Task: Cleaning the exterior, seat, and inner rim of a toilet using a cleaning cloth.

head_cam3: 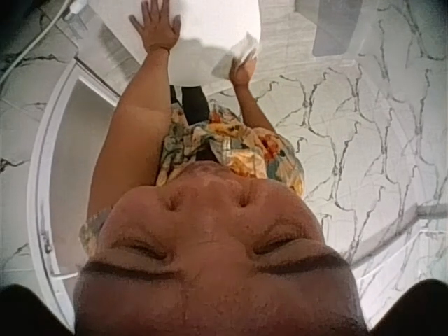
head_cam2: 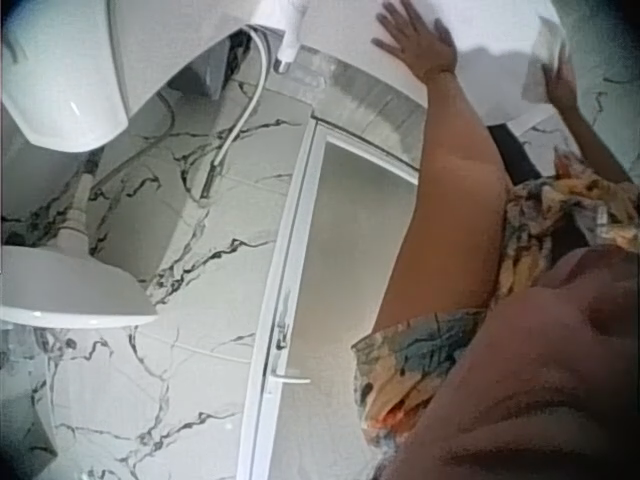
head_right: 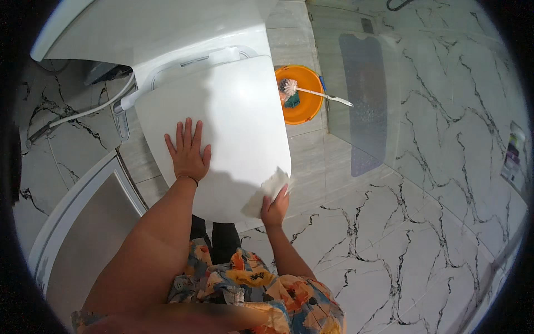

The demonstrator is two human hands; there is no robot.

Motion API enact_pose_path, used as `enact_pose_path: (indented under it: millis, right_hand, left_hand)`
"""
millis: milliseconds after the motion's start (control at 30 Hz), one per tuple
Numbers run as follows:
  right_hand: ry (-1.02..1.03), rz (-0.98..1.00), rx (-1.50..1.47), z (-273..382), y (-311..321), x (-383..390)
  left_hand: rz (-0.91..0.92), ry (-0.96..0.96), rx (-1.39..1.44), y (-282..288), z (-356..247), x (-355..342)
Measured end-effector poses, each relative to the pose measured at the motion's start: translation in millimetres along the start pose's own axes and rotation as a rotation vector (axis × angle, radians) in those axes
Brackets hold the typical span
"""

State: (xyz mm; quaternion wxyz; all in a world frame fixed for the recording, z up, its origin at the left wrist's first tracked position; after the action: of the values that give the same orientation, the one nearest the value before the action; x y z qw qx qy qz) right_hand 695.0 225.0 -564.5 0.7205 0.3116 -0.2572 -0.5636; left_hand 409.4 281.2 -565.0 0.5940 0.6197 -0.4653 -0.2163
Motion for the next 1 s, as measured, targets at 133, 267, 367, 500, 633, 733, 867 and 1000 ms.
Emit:
enact_pose_path:
  millis: [133,267,367,500,633,733,867,1000]
  right_hand:
    - [-0.136,0.003,0.201,4,-13,-15]
    - [0.037,0.007,0.463,34,-18,-107]
    - [0.142,-0.013,0.458,56,-38,-194]
    - [0.205,-0.069,0.427,87,-67,-278]
    - [0.318,-0.068,0.497,90,-67,-259]
    - [0.378,0.224,0.448,86,-65,-172]
    - [0.318,0.457,0.361,63,-50,-16]
    - [0.387,0.411,0.390,65,-49,-1]
  left_hand:
    - [0.009,-0.008,-0.038,0,4,0]
    - [0.011,0.003,-0.050,5,9,0]
    - [0.012,0.002,-0.045,4,4,0]
    - [0.016,0.018,-0.066,7,1,-3]
    - [0.005,0.010,-0.081,8,-1,-3]
    - [-0.033,0.010,-0.072,6,6,-3]
    - [-0.062,-0.004,-0.039,10,3,-3]
    - [-0.038,0.011,-0.032,5,5,-1]
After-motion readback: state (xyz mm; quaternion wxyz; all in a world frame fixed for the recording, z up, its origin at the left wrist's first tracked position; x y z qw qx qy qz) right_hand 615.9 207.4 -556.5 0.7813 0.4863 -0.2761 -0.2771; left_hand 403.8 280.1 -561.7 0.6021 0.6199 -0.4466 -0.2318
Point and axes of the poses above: each hand's wrist, its own x-axis away from the middle knuckle, its own y-axis out of the back of the hand, z = x × y, the point moved 3 cm from there along -x, towards the middle knuckle, and after that the axes turned 11 degrees about y, right-handed, at the moved point
